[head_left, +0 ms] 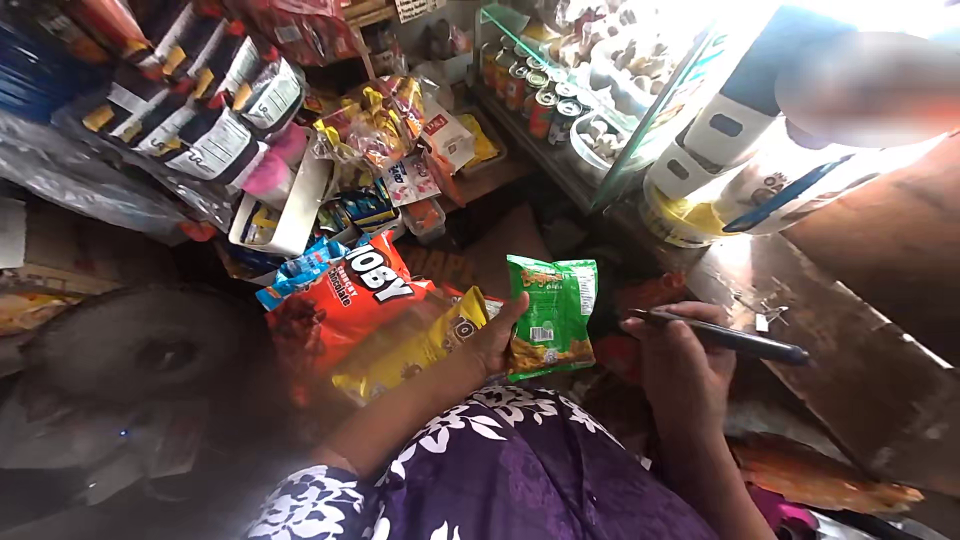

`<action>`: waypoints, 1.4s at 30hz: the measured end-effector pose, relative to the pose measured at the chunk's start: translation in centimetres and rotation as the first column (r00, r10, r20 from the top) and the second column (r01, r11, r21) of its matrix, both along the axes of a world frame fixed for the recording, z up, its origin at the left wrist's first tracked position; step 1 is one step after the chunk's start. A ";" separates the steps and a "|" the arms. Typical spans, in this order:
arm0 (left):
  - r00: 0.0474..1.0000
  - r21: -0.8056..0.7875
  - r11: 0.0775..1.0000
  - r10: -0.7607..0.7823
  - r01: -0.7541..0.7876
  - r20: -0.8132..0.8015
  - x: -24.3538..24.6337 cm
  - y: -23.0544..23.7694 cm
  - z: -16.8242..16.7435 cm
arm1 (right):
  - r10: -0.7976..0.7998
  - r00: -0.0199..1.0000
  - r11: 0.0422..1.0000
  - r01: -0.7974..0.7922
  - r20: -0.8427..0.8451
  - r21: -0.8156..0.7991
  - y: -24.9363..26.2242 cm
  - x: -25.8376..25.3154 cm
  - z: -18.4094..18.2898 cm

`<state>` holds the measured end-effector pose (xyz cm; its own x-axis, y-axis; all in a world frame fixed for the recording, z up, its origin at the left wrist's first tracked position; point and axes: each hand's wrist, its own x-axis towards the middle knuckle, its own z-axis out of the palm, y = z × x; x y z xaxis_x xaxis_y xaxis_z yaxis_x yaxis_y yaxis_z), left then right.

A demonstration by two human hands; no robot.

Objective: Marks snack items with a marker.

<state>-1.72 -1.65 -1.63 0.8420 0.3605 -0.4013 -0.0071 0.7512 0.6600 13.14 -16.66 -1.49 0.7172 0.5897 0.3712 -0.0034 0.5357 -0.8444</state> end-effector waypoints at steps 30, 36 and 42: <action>0.990 0.079 0.997 -0.014 0.003 0.138 0.6 -0.8 -0.3 | -0.007 0.987 0.996 0.022 0.163 -0.090 3.4 -3.1 -0.8; 0.996 0.074 0.997 0.004 -0.011 0.088 0.6 -0.8 0.1 | 0.047 0.965 0.995 -0.023 0.259 -0.092 3.3 -2.8 -1.6; 0.993 0.069 0.997 -0.034 0.026 0.112 0.5 -0.8 0.0 | -0.007 0.967 0.996 0.028 0.254 -0.082 3.3 -2.7 -1.7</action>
<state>-1.26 -2.41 -1.61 0.8916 0.3573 -0.2783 -0.0628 0.7060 0.7054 10.42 -13.33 -3.14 0.6169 0.6148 0.4914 0.2250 0.4606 -0.8587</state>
